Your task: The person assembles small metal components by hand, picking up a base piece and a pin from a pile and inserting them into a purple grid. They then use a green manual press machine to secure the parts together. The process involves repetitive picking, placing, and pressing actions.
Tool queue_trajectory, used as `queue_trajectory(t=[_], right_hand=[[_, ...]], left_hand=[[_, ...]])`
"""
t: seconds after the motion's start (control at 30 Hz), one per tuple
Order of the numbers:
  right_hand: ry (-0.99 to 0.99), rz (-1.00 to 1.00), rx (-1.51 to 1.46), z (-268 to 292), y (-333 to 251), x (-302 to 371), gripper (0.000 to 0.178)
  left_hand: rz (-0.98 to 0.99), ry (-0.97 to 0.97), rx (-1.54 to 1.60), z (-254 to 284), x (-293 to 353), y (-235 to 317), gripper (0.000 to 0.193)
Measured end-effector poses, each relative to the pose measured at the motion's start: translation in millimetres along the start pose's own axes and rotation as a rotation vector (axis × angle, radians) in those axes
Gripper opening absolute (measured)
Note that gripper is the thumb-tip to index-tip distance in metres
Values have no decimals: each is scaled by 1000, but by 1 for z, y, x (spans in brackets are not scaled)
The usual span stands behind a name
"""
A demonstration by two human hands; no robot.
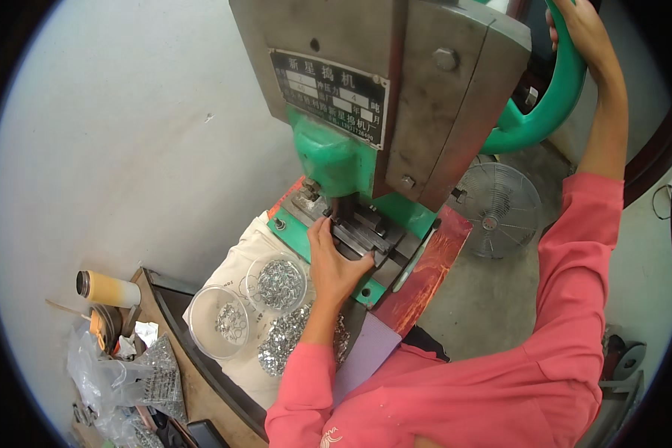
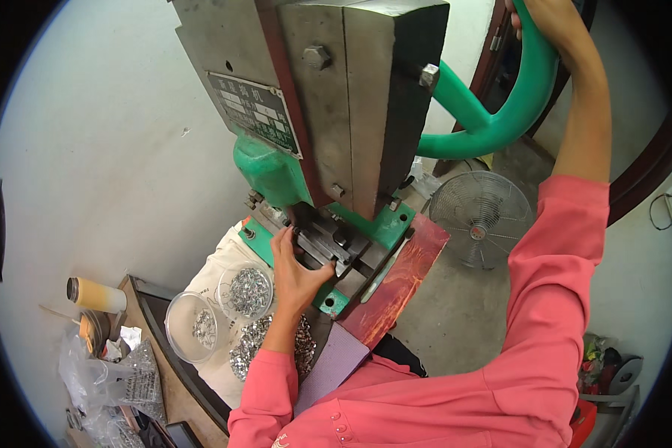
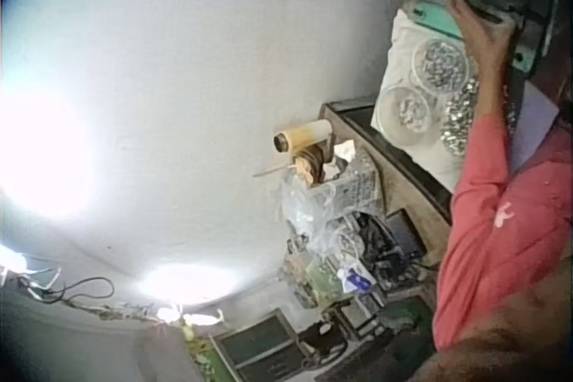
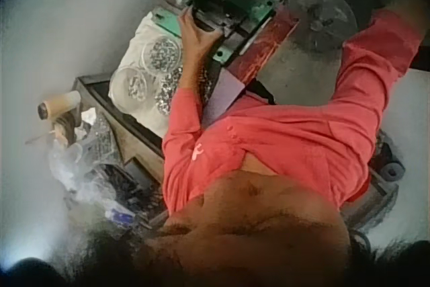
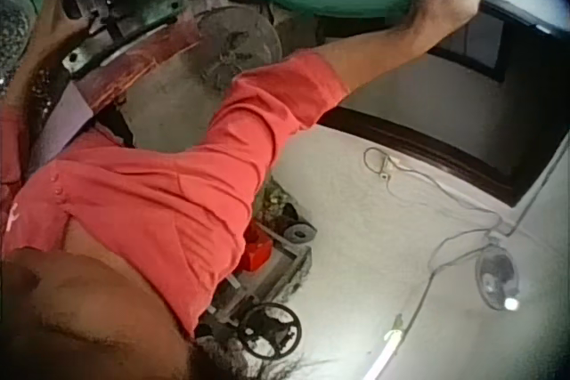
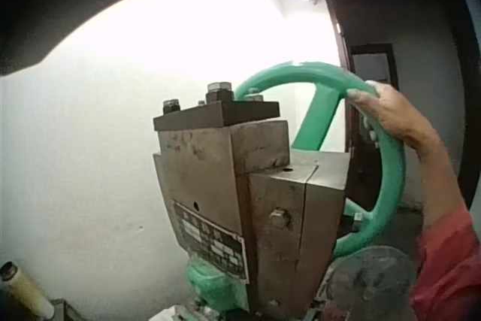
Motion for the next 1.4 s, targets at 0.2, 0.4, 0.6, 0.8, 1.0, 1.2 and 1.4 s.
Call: queue_trajectory(t=[0.2, 0.4, 0.6, 0.8, 1.0, 1.2, 1.4], right_hand=[[-208, 33, 58, -18, -21, -49, 58], [-169, 15, 65, -13, -22, -40, 56], [-98, 55, -29, -6, 3, -32, 56], [162, -131, -412, -5, 100, 43, 43], [362, -118, -750, -38, 132, 103, 37], [191, -138, -526, -23, 110, 72, 45], [-32, -132, -246, -5, 73, 11, 55]], left_hand=[[28, -6, 9, -6, -16, -6, 90], [62, -15, 25, -7, -21, -12, 90], [64, -15, 31, -7, -22, -14, 91], [73, 2, 66, -8, -21, -9, 84], [48, 20, 46, -6, -20, -10, 86], [57, 22, 44, -2, -20, -14, 86], [71, 11, 59, -4, -26, -17, 88]])
Point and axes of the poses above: each hand's wrist, its own x-axis away from the middle knuckle, its own z-axis out of the back of the hand, y = z × x, the point moved 9 cm from there along -x, towards the middle knuckle, and after that the axes turned 4 degrees about -x, right-handed, at the moved point
